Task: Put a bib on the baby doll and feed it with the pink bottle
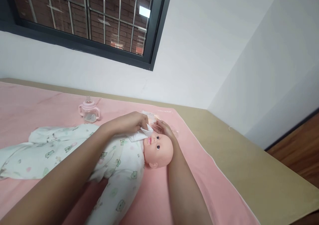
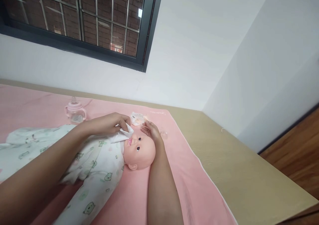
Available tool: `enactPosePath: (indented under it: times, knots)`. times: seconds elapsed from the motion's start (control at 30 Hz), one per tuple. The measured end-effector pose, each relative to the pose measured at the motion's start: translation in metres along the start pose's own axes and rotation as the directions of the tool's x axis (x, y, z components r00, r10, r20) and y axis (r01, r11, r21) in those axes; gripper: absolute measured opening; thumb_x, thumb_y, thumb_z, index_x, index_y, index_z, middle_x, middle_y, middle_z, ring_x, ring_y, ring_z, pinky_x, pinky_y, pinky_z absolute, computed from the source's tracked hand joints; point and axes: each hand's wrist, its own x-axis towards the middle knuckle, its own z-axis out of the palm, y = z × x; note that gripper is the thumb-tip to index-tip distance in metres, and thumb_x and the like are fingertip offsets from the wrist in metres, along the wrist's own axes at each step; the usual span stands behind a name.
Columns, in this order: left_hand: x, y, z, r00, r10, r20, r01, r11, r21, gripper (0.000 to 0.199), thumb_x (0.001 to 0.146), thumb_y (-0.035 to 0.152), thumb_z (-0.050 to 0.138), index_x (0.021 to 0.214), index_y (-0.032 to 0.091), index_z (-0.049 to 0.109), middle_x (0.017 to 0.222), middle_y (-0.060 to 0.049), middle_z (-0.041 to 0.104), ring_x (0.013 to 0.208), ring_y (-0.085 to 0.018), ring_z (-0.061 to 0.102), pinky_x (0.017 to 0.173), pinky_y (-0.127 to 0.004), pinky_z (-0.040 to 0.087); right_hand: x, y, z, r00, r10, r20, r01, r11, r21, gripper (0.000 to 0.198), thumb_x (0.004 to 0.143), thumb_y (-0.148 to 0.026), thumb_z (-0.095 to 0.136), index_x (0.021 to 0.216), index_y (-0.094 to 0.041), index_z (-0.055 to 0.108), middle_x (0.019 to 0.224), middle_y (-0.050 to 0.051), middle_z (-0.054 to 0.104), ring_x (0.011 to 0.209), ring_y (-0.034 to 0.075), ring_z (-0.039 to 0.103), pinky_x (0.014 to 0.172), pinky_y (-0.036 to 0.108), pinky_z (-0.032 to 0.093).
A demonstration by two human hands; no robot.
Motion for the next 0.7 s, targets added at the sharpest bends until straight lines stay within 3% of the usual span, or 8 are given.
enactPosePath:
  times: [0.1,0.37,0.7]
  knots:
    - [-0.0017,0.001,-0.0027,1.0,0.013,0.026,-0.013,1.0,0.016,0.046,0.061,-0.008,0.037,0.071,0.016,0.075,0.088,-0.003,0.066,0.075,-0.017,0.059,0.063,-0.025,0.034,-0.0038,-0.0027,0.0036,0.999,0.023,-0.034,-0.021,0.998,0.051,0.039,0.065,-0.05,0.083,0.088,-0.024,0.063,0.09,0.004,0.069,0.096,0.022,0.066,0.08,0.034,0.055]
    - [-0.0028,0.0025,-0.0019,0.998,0.028,0.059,-0.03,0.999,0.021,0.05,0.061,-0.007,0.038,0.078,0.019,0.077,0.082,-0.003,0.06,0.069,-0.016,0.054,0.058,-0.027,0.028,0.0019,-0.003,0.0027,1.0,0.015,0.009,-0.015,1.0,0.005,0.038,0.065,-0.046,0.084,0.087,-0.023,0.063,0.09,0.004,0.068,0.093,0.021,0.066,0.08,0.034,0.055]
    - [-0.0032,0.0065,-0.0014,0.994,0.025,0.109,-0.023,1.0,-0.019,0.045,0.062,-0.003,0.04,0.075,0.019,0.077,0.084,-0.004,0.062,0.069,-0.017,0.055,0.06,-0.026,0.033,0.0027,-0.0074,0.004,1.0,0.021,-0.005,-0.021,1.0,0.017,0.037,0.06,-0.04,0.088,0.08,-0.024,0.062,0.085,0.003,0.069,0.092,0.023,0.066,0.078,0.035,0.055]
